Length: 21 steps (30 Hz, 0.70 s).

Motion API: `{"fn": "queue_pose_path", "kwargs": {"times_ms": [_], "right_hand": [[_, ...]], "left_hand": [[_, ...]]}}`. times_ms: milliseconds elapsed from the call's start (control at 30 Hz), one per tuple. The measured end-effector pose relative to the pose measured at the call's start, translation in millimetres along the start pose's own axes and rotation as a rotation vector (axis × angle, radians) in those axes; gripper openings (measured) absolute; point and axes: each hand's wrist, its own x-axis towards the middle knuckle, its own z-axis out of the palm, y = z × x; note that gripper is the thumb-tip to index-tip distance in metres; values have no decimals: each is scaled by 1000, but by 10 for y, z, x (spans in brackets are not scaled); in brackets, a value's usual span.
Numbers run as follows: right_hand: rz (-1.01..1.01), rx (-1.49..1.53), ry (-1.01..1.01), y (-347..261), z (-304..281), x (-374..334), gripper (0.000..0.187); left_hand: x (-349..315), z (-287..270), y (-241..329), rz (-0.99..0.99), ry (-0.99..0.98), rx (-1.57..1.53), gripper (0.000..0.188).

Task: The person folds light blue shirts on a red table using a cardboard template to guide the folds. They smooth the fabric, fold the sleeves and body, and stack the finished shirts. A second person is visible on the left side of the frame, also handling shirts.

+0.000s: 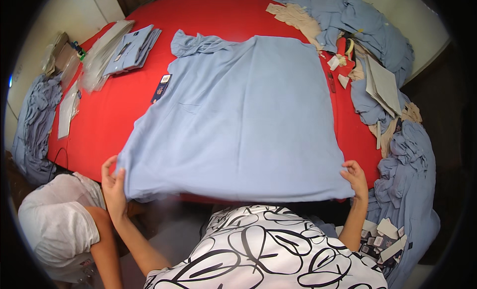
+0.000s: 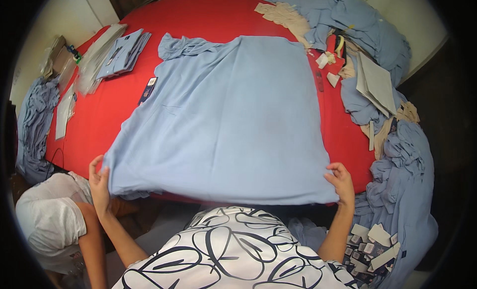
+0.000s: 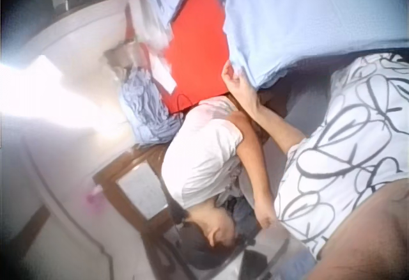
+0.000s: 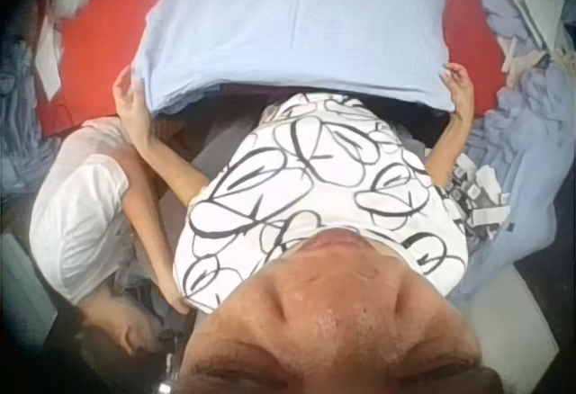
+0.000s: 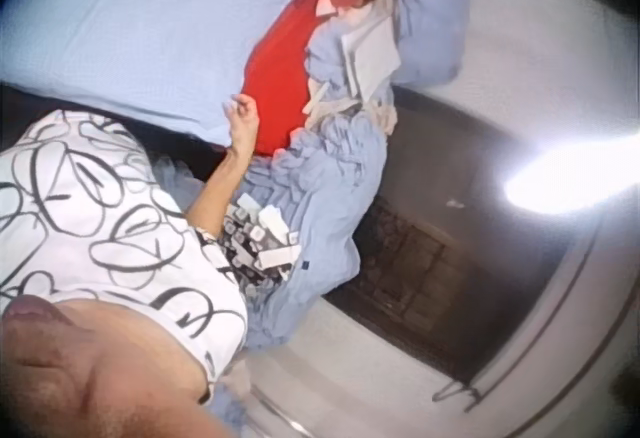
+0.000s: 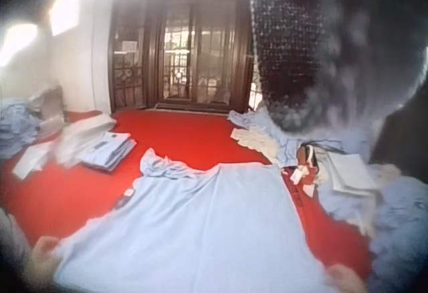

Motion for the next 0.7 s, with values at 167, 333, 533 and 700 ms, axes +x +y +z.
{"fn": "queue_pose_path", "kwargs": {"times_ms": [167, 333, 533, 700], "right_hand": [[6, -641, 164, 101, -106, 35, 23], [-388, -971, 391, 164, 496, 427, 29], [-473, -1297, 404, 449, 1268, 1033, 53], [-509, -1356, 306, 533, 1151, 967, 57]], "left_hand": [[-234, 36, -42, -259, -172, 1042, 30], [205, 762, -594, 320, 0, 970, 21], [1275, 988, -1144, 501, -80, 991, 41], [1190, 552, -1372, 263, 92, 1248, 53]]}}
